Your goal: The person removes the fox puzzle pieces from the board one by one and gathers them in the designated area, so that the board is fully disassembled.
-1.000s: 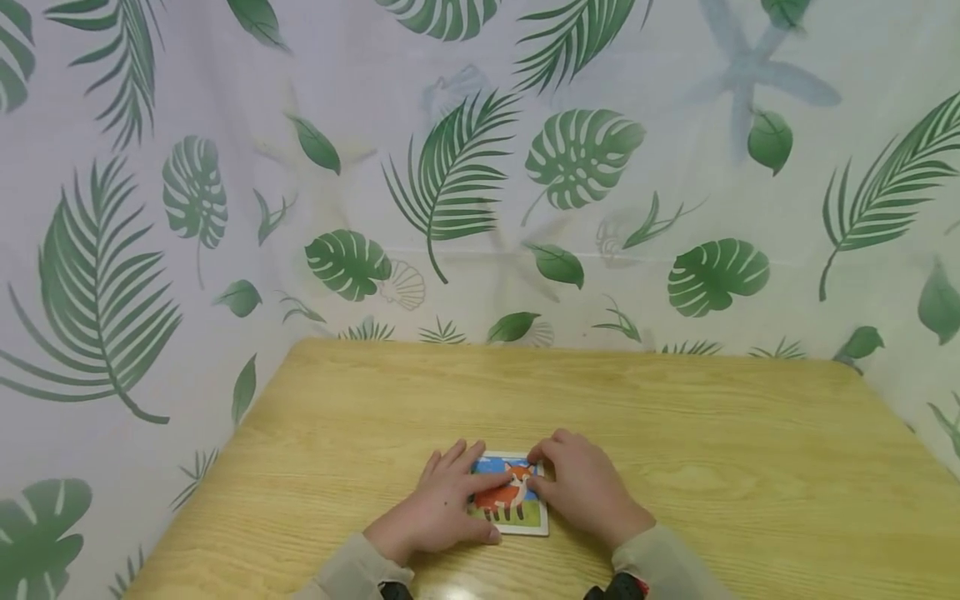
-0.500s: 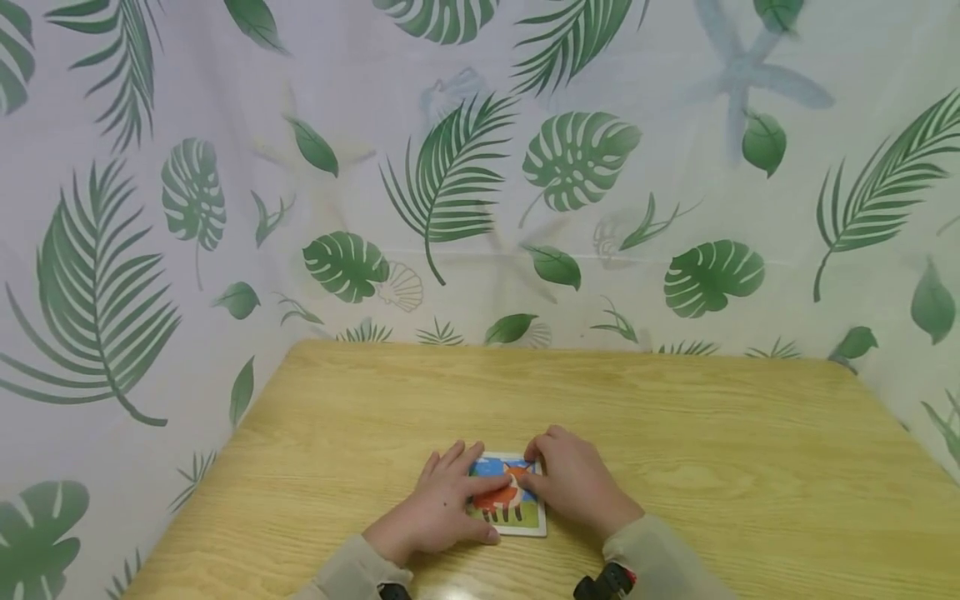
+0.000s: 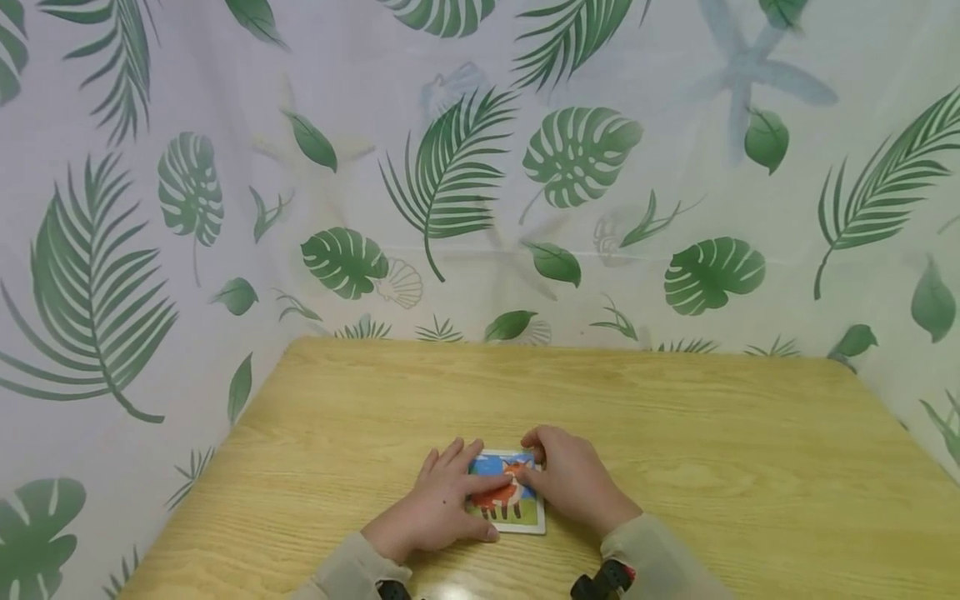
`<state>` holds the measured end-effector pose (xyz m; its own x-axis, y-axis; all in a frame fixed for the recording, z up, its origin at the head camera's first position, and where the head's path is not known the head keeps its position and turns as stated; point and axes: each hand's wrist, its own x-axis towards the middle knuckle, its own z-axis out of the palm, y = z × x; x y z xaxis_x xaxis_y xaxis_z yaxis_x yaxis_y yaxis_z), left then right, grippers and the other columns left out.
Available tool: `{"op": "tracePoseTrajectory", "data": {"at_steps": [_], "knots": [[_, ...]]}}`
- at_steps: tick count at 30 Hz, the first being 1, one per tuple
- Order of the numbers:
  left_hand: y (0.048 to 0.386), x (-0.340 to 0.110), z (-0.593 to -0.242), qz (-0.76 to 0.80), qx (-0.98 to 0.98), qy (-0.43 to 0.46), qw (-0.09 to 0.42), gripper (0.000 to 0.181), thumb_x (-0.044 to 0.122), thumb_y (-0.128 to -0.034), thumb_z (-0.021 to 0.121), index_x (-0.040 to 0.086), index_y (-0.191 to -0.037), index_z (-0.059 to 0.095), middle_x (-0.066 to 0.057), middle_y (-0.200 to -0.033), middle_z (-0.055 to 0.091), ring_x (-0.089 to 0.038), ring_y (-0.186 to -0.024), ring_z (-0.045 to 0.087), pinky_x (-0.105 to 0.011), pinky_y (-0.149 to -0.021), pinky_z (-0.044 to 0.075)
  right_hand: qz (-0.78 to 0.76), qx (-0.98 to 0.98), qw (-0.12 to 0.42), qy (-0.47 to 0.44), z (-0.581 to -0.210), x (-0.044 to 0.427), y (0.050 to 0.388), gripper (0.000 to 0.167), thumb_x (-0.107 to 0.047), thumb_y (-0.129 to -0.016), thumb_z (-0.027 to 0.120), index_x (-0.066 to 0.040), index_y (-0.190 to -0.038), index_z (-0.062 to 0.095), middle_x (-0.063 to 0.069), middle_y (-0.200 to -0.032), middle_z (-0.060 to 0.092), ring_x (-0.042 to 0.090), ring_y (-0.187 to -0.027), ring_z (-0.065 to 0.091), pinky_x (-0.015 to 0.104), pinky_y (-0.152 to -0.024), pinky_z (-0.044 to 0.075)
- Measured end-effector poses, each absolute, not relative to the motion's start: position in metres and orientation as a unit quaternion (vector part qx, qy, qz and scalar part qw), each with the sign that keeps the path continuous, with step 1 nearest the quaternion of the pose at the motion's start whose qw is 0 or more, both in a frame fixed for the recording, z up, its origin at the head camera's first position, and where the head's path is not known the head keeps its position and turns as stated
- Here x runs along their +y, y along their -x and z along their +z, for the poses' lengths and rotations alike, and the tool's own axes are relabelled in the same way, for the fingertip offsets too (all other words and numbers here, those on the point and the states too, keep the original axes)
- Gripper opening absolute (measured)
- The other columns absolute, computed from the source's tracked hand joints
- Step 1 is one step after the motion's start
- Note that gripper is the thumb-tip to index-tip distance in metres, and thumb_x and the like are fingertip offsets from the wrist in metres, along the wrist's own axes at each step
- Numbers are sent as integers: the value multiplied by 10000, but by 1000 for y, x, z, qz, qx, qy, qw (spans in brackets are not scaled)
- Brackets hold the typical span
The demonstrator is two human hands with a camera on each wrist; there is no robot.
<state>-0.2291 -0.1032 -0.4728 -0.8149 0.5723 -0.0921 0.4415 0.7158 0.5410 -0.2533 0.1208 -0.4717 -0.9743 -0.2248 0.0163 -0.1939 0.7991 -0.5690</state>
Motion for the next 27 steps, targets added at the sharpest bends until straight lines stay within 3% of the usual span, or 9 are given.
{"op": "tracePoseTrajectory", "data": {"at_steps": [7, 12, 19, 27], "knots": [[230, -104, -473, 253, 918, -277, 132, 706, 510, -823, 790, 378, -1471, 545, -127, -1670, 179, -392, -1527, 68, -636, -1176, 24, -393, 915, 34, 88, -473, 130, 255, 7, -205, -960, 705, -204, -960, 712, -87, -884, 639, 125, -823, 570, 371, -790, 481], [230, -104, -473, 256, 917, -275, 134, 714, 504, -816, 798, 362, -1470, 552, -126, -1669, 185, -392, -1528, 66, -637, -1176, 21, -433, 896, 57, 78, -466, 139, 255, 62, -210, -977, 679, -225, -929, 716, -90, -918, 668, 141, -881, 578, 391, -846, 469], [231, -105, -474, 266, 915, -271, 139, 749, 481, -813, 811, 349, -1493, 525, -111, -1670, 193, -374, -1532, 65, -628, -1180, 20, -415, 902, 79, 87, -457, 158, 254, 77, -178, -981, 660, -203, -921, 701, -61, -901, 660, 157, -850, 565, 384, -803, 468], [232, -105, -473, 278, 914, -262, 135, 863, 474, -795, 838, 244, -1539, 467, -94, -1661, 229, -339, -1535, 94, -603, -1192, 32, -414, 900, 97, 92, -448, 206, 251, 107, -228, -1005, 636, -148, -976, 701, -22, -908, 670, 189, -849, 562, 372, -773, 460]]}}
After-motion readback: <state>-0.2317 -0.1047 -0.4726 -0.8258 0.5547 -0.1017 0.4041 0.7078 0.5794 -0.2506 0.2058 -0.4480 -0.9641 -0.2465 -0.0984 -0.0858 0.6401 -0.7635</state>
